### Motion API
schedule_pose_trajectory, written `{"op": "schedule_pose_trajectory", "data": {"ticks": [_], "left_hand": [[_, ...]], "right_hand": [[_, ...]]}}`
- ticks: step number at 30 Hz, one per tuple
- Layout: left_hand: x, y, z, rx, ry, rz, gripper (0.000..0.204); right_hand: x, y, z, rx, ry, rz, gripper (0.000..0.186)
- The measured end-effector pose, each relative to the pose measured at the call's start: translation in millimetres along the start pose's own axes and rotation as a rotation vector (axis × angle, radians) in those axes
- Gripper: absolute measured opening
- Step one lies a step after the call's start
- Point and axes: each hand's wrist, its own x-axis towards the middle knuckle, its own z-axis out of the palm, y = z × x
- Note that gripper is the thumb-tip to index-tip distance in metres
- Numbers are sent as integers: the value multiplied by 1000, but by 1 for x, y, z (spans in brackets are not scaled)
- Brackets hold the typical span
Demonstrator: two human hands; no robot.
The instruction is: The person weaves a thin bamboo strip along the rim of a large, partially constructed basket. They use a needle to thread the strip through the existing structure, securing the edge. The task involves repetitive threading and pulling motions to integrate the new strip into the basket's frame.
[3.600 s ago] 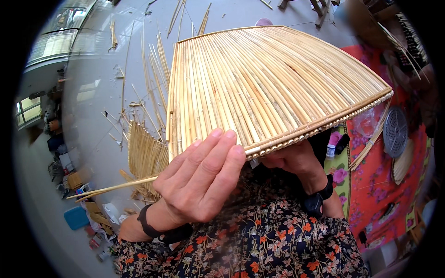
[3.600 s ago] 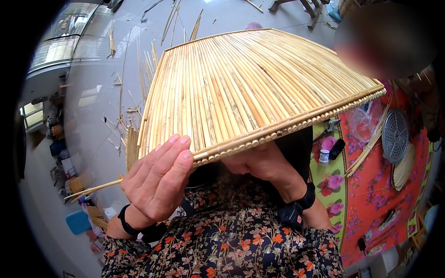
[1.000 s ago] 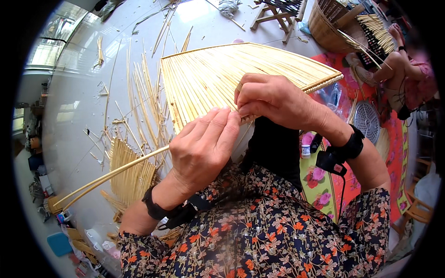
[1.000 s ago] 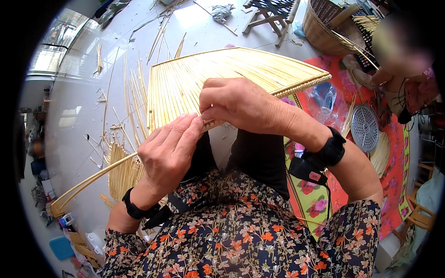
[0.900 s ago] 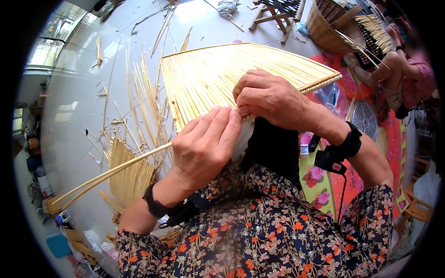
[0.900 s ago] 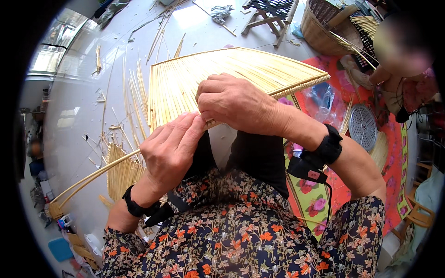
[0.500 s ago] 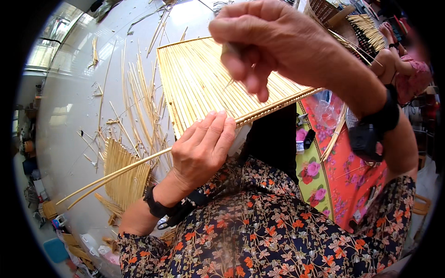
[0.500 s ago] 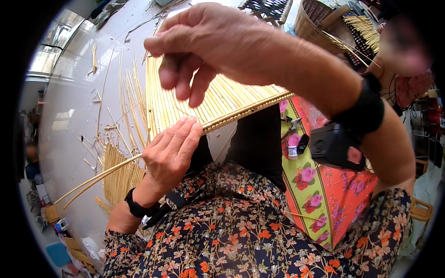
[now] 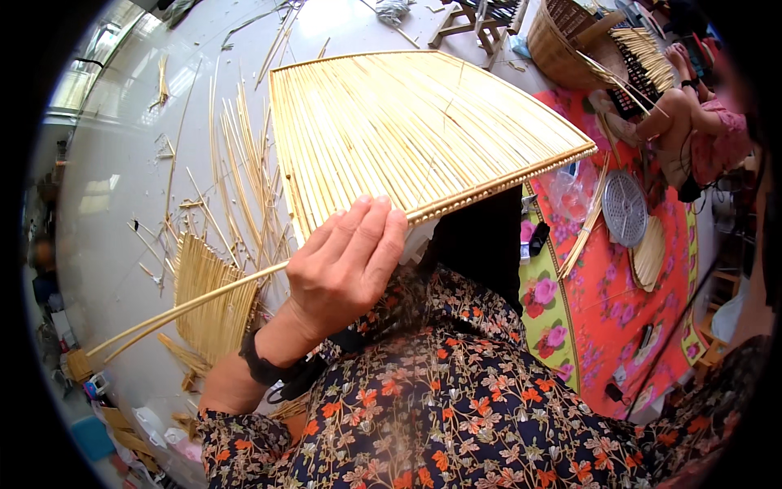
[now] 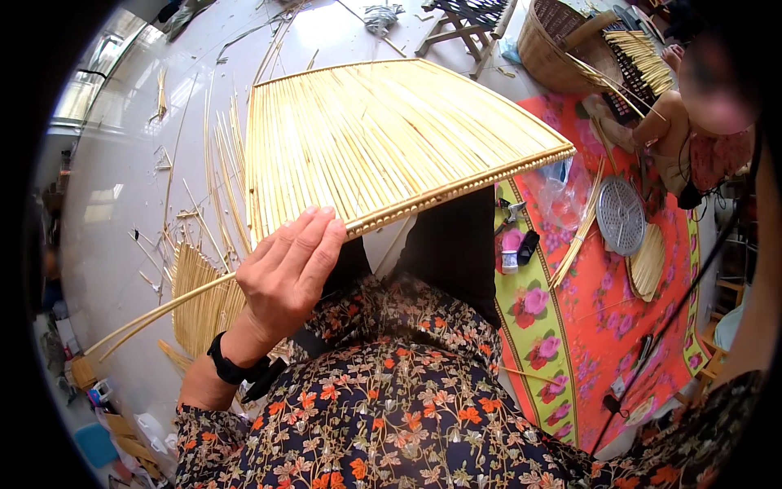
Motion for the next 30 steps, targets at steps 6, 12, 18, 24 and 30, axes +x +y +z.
{"op": "schedule_pose_trajectory", "data": {"ticks": [6, 12, 18, 24, 30], "left_hand": [[-10, 1, -9, 22, -12, -69, 21], [2, 3, -15, -62, -60, -82, 22], [4, 3, -17, -101, -53, -121, 21], [9, 2, -20, -104, -70, -102, 20], [10, 2, -19, -93, -75, -101, 20]], "right_hand": [[-38, 31, 72, -61, -156, 130, 15], [-93, 63, 123, -301, -215, -261, 7], [-104, 59, 141, -378, -226, -388, 15], [-103, 65, 137, -533, -152, -506, 16], [-102, 71, 145, -532, -158, -504, 16]]}}
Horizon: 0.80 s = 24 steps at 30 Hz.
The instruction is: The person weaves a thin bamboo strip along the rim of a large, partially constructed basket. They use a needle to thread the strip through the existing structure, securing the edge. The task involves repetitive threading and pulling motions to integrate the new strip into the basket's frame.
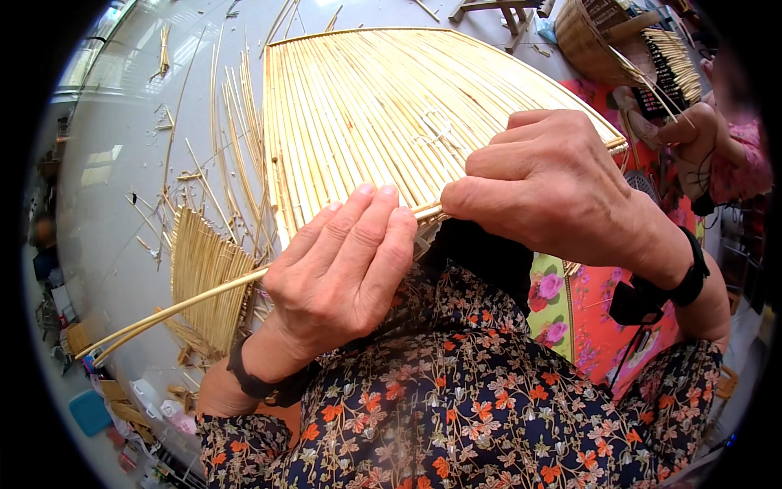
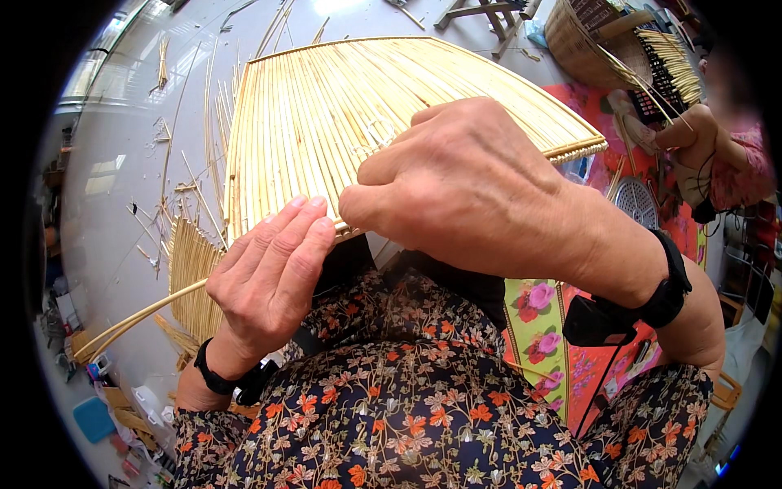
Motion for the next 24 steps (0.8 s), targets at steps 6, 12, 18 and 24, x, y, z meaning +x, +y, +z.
{"op": "schedule_pose_trajectory", "data": {"ticks": [6, 12, 18, 24], "left_hand": [[2, 1, -2, -2, -5, -2, 20], [-1, -4, 7, 58, 59, 34, 15], [1, -3, 5, 69, 36, 43, 16], [4, -1, 2, 48, 25, 30, 17]], "right_hand": [[4, 1, 5, -7, 39, -60, 18], [7, 0, 3, -23, 6, -83, 19], [19, -5, 2, -49, -63, -145, 16], [30, -10, 0, 7, -169, -150, 18]]}}
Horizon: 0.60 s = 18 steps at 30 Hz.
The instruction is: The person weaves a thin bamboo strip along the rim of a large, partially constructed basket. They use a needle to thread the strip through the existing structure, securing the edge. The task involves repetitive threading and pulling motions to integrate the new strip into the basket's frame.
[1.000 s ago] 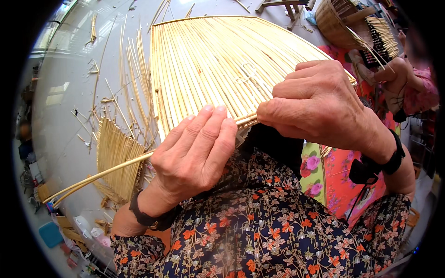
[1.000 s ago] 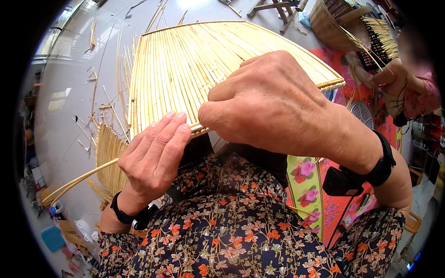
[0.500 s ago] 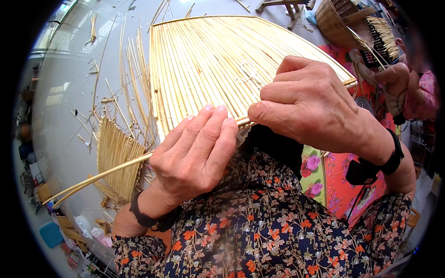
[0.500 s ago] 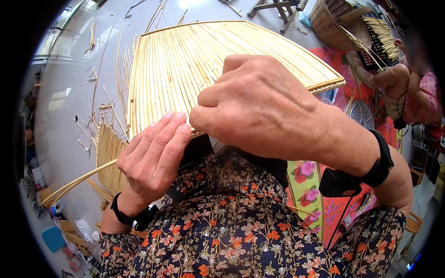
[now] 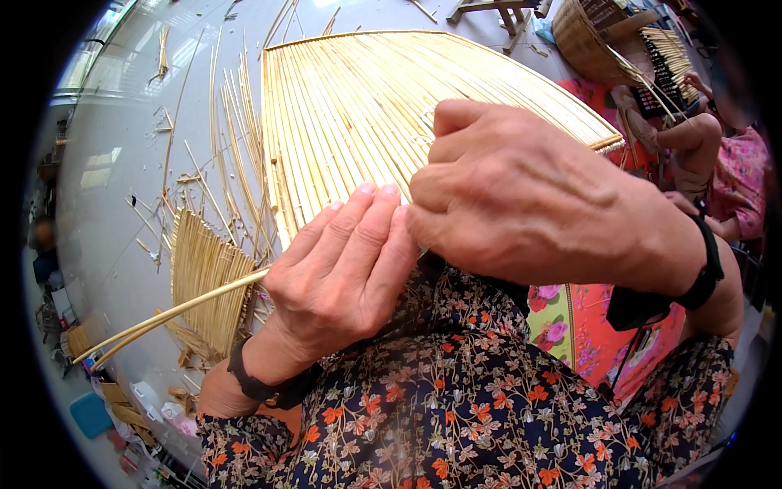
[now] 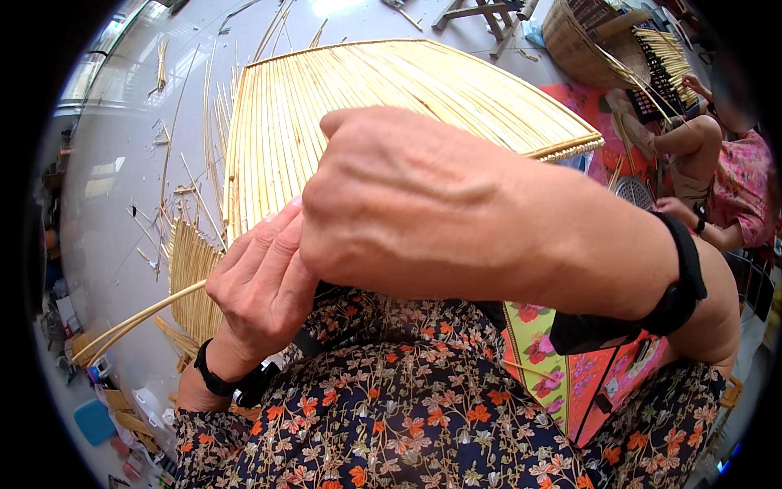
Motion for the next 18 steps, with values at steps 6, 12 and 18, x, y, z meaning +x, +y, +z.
{"op": "schedule_pose_trajectory", "data": {"ticks": [6, 12, 18], "left_hand": [[1, -1, 6, 12, 13, 1, 18], [6, -2, 2, 21, 8, 0, 18], [5, 0, 7, 9, 33, 6, 20]], "right_hand": [[-2, -5, 14, -97, 69, 29, 18], [-5, -18, -3, -206, 2, 91, 12], [-7, -19, 5, -127, 65, 176, 12]]}}
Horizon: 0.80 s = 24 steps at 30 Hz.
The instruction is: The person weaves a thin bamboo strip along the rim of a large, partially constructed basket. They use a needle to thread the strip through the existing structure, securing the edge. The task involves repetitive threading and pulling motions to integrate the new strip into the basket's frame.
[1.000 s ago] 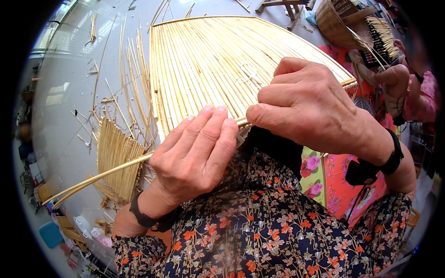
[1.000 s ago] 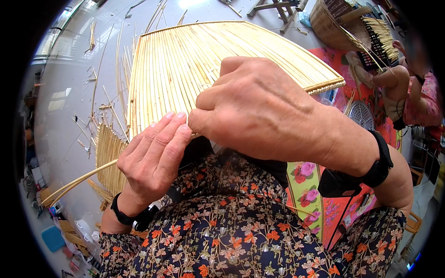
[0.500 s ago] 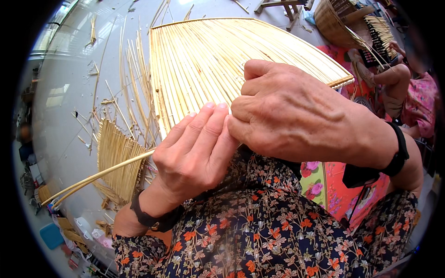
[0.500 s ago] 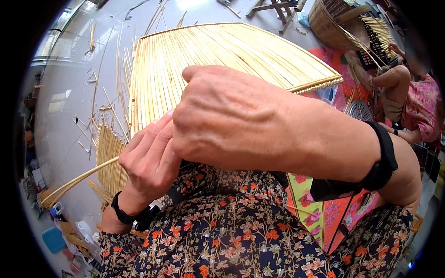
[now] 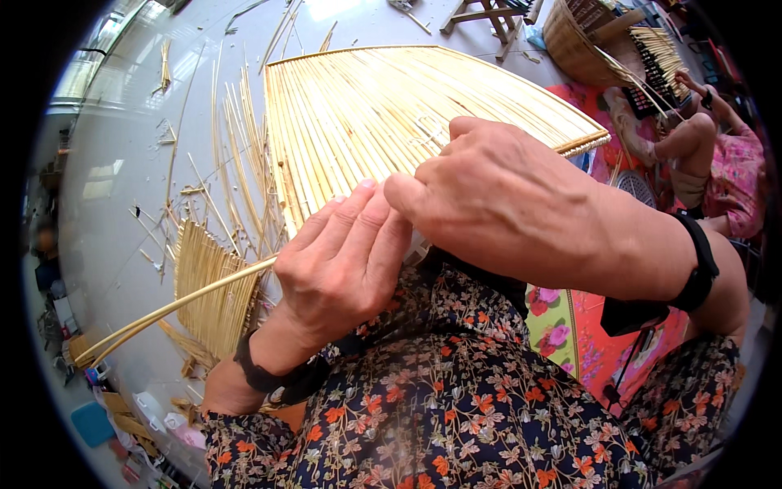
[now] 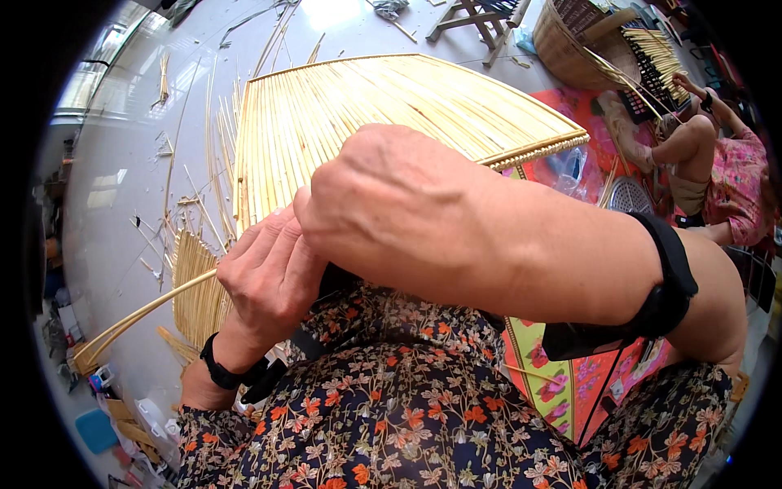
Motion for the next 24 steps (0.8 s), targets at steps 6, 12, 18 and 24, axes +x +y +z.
{"op": "schedule_pose_trajectory", "data": {"ticks": [6, 12, 18, 24], "left_hand": [[-5, 0, 8, -17, 5, 4, 20], [-3, 1, 12, 4, -10, 5, 19], [-5, 1, 15, 19, 4, 9, 21], [-2, 1, 13, -13, -4, -3, 21]], "right_hand": [[-1, 2, 12, 120, 6, 39, 13], [-2, 6, 7, 72, 44, 5, 13], [4, 5, 18, 3, 33, 38, 11], [19, -23, 11, -212, -232, 264, 12]]}}
